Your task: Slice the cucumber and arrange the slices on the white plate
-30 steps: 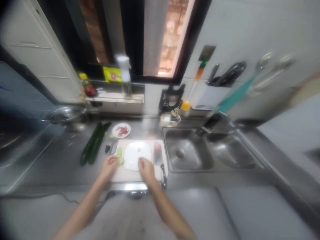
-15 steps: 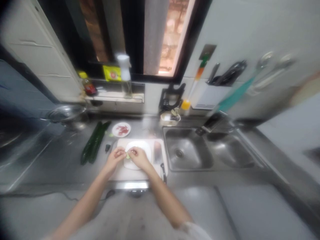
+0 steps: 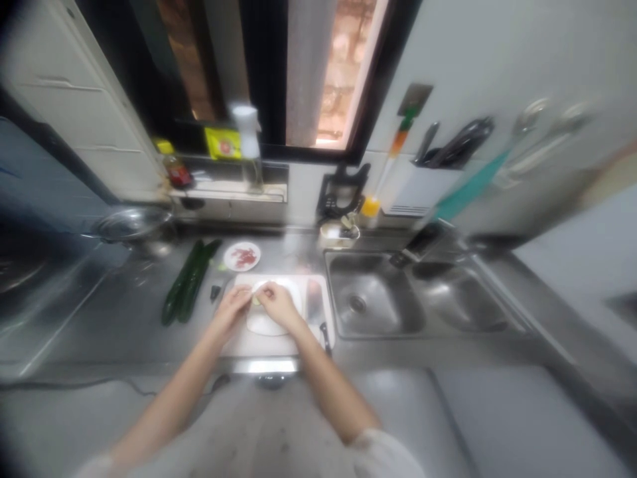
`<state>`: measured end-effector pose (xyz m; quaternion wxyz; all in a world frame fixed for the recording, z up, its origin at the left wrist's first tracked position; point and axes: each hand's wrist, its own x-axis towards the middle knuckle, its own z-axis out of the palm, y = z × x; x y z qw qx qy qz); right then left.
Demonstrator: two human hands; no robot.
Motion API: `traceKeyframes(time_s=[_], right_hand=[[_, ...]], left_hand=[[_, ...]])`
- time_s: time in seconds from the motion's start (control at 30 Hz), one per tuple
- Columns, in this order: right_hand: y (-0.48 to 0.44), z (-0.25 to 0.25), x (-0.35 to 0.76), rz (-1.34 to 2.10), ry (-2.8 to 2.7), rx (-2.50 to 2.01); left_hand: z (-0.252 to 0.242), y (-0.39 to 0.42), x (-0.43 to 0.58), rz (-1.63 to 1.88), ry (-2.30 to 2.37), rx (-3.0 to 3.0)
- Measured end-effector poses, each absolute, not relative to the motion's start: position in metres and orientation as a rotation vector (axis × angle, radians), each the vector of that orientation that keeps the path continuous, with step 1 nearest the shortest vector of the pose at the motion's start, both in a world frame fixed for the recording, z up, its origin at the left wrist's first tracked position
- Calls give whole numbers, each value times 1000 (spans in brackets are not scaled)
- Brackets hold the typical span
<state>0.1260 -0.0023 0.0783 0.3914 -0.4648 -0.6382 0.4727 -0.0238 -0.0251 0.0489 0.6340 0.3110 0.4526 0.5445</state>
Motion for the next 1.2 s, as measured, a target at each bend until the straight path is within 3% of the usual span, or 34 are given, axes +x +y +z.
traceKeyframes(time_s=[0.37, 0.73, 1.2], right_hand=[[4, 94, 125, 1162, -1621, -1141], [7, 87, 133, 1090, -1630, -1198], [32, 56, 150, 1169, -1679, -1209]], left_hand=[[63, -37, -3, 917, 684, 256], [57, -31, -10, 1022, 689, 297], [37, -4, -17, 1210, 1171, 815]])
